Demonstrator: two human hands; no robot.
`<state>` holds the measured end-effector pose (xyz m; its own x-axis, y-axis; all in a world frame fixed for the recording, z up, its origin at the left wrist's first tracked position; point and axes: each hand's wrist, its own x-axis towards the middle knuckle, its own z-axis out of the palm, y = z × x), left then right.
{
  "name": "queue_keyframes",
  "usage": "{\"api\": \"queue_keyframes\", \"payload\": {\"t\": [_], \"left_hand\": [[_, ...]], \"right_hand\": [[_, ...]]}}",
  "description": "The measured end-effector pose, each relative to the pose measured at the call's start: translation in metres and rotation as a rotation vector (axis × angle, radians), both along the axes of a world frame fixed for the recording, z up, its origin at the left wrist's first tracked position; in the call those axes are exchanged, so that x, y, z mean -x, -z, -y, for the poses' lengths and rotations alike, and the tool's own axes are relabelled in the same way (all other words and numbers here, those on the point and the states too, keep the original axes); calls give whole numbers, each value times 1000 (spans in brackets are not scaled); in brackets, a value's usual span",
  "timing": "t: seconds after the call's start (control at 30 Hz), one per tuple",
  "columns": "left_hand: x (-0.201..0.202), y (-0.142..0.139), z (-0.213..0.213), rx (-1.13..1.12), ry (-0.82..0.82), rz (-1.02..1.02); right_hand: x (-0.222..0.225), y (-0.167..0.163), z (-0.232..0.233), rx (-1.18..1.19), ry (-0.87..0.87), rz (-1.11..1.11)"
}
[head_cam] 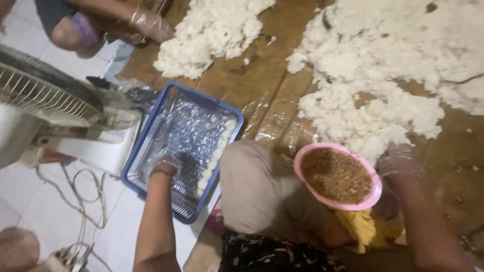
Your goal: The person sits on the floor wearing plastic gloves, takes portions of white sticky rice, flattens them in their hands, adds brown filling from a pink bowl, wraps the rice around the filling, and places the formed rice balls into a blue plastic basket lined with plastic.
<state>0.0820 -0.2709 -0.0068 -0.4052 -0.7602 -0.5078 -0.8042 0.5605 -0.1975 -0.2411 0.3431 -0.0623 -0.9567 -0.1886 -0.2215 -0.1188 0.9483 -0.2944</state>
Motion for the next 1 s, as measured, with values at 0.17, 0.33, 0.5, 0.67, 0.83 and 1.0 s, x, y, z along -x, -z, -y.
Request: {"api": "queue_keyframes", "payload": {"t": [0.17,0.33,0.5,0.67,0.83,1.0], "left_hand": [[-57,36,-35,-274,18,240],[-65,47,-65,-300,49,67],[-57,59,-86,-177,164,-119],[-29,70,-102,-120,39,-258],[45,41,-101,-535,-260,-987],[145,4,-102,-486,159,-679]], "right_hand": [[-31,22,-12,131,-61,-155],[-58,34,-27,485,109,-228],[-32,27,-35,41,368,-86],[-4,22,-27,-105,391,106],[5,13,-34,-184,256,274],[-22,-4,-61,-361,-224,21]]}}
